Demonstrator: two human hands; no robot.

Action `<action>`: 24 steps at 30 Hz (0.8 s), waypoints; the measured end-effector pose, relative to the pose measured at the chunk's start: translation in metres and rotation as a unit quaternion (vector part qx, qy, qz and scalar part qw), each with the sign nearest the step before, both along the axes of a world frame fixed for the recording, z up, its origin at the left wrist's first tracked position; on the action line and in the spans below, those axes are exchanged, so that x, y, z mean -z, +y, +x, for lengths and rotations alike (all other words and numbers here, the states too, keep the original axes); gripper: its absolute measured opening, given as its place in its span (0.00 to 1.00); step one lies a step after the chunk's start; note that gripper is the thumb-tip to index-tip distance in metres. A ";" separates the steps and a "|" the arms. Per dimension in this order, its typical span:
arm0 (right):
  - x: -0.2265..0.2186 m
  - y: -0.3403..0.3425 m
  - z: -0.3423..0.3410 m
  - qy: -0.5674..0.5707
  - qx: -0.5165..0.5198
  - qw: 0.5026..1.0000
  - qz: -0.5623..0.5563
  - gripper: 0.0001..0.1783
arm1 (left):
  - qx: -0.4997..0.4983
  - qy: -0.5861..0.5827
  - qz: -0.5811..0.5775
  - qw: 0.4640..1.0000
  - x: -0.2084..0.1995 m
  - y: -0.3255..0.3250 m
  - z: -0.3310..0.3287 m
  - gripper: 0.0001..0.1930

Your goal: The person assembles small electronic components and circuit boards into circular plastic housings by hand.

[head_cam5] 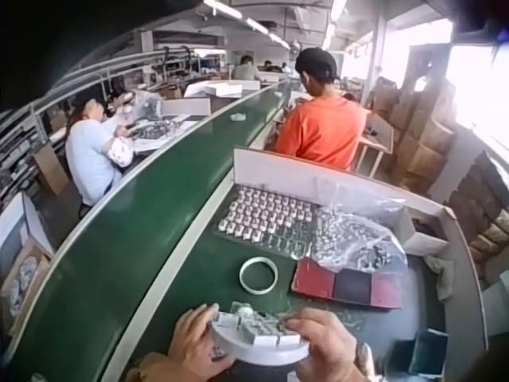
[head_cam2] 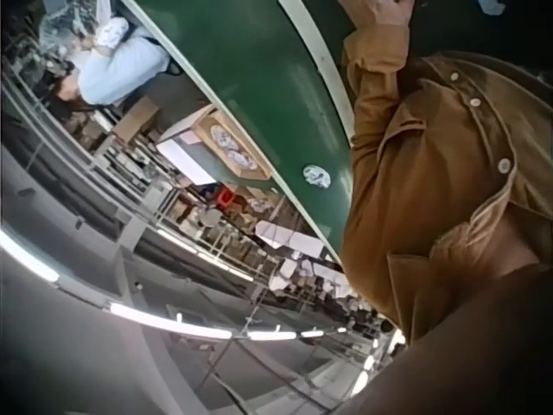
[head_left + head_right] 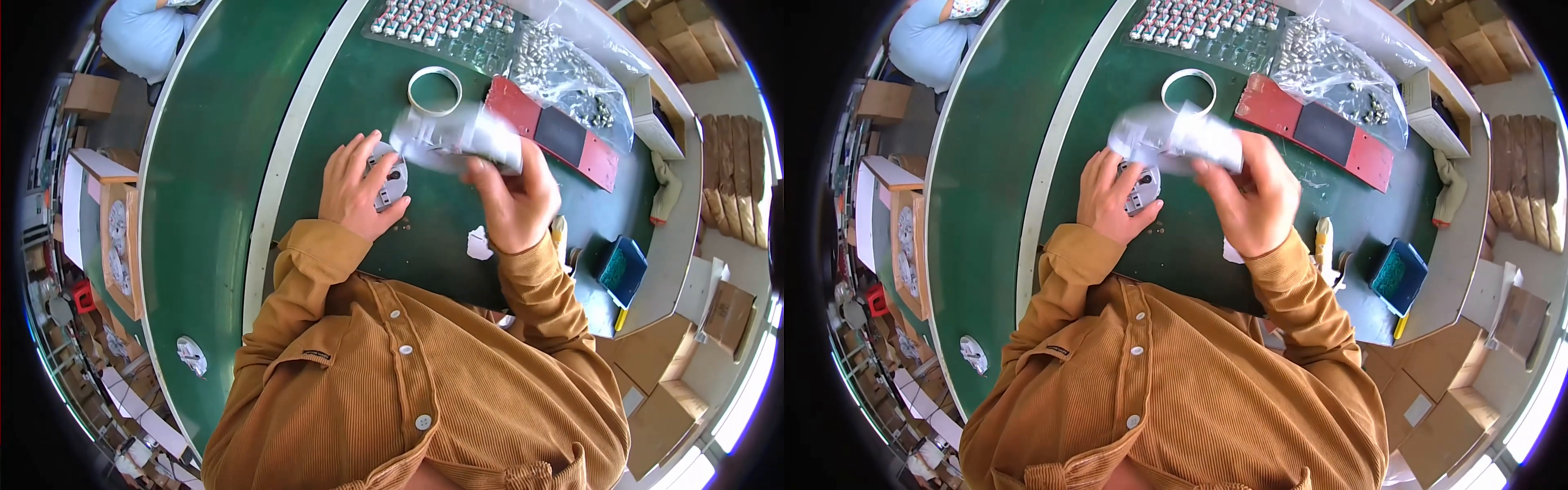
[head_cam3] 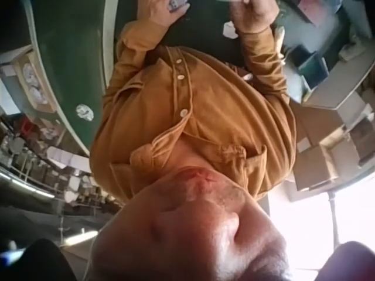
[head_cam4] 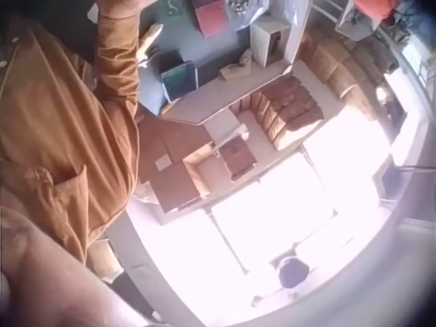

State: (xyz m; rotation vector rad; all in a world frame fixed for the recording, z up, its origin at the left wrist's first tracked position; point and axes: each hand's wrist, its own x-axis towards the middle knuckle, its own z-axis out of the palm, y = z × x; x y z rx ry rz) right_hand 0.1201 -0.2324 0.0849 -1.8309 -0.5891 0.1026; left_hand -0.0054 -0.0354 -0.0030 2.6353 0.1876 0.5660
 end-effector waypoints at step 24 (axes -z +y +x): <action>0.028 0.026 -0.023 0.448 -0.130 0.816 0.341 0.34 | -0.004 0.067 -0.144 0.987 0.012 0.007 0.005 0.31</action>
